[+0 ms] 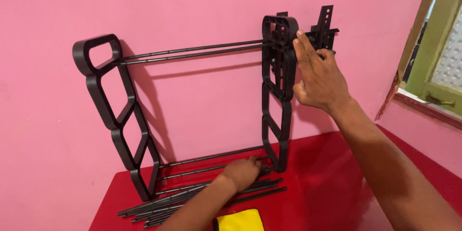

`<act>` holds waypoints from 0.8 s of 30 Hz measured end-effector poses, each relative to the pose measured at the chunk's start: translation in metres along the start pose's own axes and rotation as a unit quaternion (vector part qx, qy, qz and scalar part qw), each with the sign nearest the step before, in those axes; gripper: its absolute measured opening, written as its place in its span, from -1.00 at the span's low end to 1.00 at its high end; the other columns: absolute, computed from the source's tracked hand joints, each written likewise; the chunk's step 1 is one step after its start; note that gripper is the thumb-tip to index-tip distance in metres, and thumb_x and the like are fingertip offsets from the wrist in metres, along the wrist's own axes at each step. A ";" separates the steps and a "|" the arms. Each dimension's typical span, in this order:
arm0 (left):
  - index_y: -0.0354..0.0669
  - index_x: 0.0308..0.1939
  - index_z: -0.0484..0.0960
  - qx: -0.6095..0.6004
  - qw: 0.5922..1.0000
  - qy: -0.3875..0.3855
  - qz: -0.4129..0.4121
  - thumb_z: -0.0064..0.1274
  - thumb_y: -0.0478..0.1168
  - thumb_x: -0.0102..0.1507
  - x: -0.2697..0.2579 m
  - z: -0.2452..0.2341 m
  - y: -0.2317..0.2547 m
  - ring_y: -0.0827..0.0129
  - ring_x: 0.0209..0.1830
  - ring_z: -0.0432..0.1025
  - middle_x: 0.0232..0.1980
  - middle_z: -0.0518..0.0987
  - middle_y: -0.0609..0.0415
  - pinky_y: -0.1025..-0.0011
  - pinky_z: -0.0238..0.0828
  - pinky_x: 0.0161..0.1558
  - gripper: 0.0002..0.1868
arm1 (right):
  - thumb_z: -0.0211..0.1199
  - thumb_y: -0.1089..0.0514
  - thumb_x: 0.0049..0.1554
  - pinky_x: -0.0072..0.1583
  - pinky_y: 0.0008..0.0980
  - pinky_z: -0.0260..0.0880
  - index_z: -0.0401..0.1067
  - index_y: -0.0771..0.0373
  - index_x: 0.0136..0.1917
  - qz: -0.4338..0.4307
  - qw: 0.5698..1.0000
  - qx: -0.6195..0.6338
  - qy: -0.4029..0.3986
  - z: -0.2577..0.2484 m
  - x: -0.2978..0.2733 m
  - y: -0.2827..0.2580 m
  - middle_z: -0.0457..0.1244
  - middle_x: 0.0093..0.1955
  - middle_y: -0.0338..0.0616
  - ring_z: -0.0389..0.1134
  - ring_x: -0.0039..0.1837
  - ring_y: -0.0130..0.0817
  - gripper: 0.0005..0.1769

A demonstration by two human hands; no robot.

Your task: The person disassembles a black metal wall-mounted rack by removing multiple horizontal rods one by one and placing them on a red table. The person also removes a yellow cloth from the rack and sets it aside. The rack is fully taken apart, leaving the frame and mounting bracket on the wall.

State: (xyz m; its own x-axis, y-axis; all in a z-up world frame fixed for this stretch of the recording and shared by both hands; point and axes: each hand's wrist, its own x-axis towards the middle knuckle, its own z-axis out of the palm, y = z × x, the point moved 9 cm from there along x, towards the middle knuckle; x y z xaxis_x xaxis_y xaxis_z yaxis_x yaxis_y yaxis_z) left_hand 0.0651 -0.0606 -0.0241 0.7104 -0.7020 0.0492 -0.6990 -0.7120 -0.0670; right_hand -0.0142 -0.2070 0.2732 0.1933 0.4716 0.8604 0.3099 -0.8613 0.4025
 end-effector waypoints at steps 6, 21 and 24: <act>-0.31 0.10 0.55 -0.010 1.000 0.014 0.025 -0.24 -0.24 0.41 -0.006 0.057 0.005 -0.10 0.06 0.51 0.19 0.48 -0.19 -0.01 0.51 -0.02 -0.68 | 0.16 0.23 -0.15 0.41 0.05 0.13 0.05 0.54 0.59 0.021 1.000 -0.017 0.005 0.006 0.000 0.000 -0.03 0.67 0.26 0.28 0.32 -0.11 0.04; -0.18 -0.04 0.59 0.157 0.952 0.221 0.140 -0.06 -0.08 0.28 -0.028 -0.099 0.015 0.14 0.10 0.42 0.09 0.50 -0.05 0.13 0.39 0.03 -0.69 | 0.26 0.11 -0.01 0.54 0.15 -0.01 0.00 0.51 0.62 0.042 0.997 -0.049 0.036 0.018 0.034 0.006 -0.06 0.66 0.31 0.03 0.61 0.13 0.02; -0.17 -0.07 0.58 0.213 0.935 0.256 0.122 -0.06 -0.19 0.27 -0.016 -0.157 -0.001 0.18 0.06 0.43 0.01 0.51 -0.02 0.19 0.36 0.06 -0.78 | 0.26 0.17 -0.02 0.54 0.07 0.06 -0.03 0.53 0.61 0.042 0.998 -0.015 0.051 0.017 0.042 0.009 -0.04 0.64 0.35 0.06 0.58 0.16 0.02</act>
State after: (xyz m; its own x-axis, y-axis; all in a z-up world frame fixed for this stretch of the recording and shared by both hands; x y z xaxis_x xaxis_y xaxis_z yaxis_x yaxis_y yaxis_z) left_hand 0.0411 -0.0508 0.1320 0.3248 -0.8352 0.4437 -0.6618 -0.5359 -0.5243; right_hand 0.0126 -0.1914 0.3077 0.1210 0.3774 0.9181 0.2691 -0.9027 0.3356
